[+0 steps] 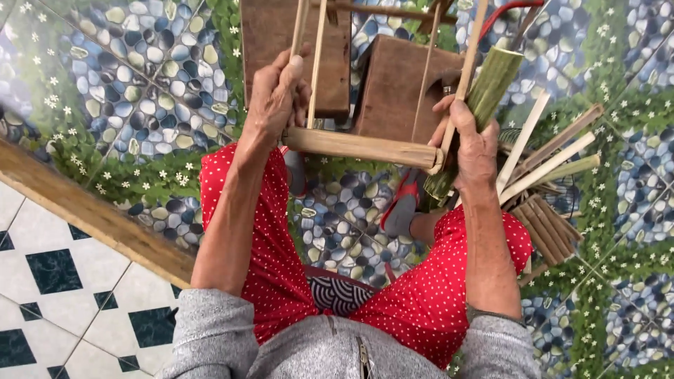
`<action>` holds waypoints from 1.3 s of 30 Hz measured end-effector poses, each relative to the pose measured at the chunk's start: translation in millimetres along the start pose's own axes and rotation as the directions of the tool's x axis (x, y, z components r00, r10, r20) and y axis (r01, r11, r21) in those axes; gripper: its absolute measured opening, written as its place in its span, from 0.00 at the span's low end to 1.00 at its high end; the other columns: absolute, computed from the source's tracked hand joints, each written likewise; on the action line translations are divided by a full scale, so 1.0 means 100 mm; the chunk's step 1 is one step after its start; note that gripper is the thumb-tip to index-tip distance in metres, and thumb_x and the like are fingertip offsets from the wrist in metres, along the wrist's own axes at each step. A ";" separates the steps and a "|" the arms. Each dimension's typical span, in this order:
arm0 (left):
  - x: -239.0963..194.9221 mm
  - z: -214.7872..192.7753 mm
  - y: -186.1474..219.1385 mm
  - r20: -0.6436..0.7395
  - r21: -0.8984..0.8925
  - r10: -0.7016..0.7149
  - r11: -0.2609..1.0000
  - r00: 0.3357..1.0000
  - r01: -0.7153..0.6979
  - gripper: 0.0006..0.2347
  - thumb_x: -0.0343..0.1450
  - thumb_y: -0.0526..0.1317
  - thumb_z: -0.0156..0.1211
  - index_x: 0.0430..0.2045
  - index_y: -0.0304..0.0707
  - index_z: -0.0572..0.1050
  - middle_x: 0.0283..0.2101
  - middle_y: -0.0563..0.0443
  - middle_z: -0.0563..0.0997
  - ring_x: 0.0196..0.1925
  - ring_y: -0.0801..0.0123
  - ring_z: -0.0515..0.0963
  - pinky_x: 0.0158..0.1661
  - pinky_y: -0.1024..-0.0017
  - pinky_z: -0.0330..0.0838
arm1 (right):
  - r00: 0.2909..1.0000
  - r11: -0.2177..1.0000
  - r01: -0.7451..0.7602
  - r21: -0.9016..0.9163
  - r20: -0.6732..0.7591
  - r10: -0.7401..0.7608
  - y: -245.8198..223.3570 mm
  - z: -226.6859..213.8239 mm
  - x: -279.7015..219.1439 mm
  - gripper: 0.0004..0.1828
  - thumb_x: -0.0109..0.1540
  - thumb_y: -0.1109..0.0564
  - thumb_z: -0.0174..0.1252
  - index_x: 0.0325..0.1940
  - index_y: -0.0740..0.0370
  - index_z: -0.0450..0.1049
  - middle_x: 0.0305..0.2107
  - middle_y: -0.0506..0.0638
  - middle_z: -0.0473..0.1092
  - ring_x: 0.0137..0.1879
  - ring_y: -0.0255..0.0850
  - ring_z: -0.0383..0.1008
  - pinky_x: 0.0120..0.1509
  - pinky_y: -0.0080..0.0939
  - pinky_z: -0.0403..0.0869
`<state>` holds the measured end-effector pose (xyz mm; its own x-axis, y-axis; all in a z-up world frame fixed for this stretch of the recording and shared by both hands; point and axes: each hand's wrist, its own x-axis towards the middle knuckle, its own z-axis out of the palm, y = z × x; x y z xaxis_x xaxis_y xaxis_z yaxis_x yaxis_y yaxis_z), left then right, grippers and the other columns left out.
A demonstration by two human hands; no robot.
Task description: The person assembles a small bamboo frame by hand, inserting split bamboo strips into a wooden jig and tapping them with a hammer. They repeatedly adjust the frame, remove and reinsert pieces, and use a metal rod to align the components.
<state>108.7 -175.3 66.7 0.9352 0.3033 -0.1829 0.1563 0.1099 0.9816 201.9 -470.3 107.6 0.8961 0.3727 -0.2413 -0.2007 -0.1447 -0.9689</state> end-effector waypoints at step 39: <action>0.38 0.02 -0.07 0.074 -0.082 0.003 0.997 0.997 0.003 0.16 0.80 0.42 0.46 0.55 0.25 0.69 0.27 0.55 0.72 0.17 0.78 0.72 0.14 0.84 0.74 | 0.689 0.711 -0.701 -0.056 0.202 0.696 2.61 1.47 -0.46 0.21 0.69 0.38 0.54 0.26 0.49 0.69 0.14 0.38 0.61 0.20 0.32 0.61 0.28 0.36 0.68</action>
<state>143.5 -166.9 53.0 0.9566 0.2330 -0.1752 0.1324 0.1880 0.9732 49.9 -391.0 -142.4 0.3976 0.3416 -0.8516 -0.7489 -0.4154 -0.5163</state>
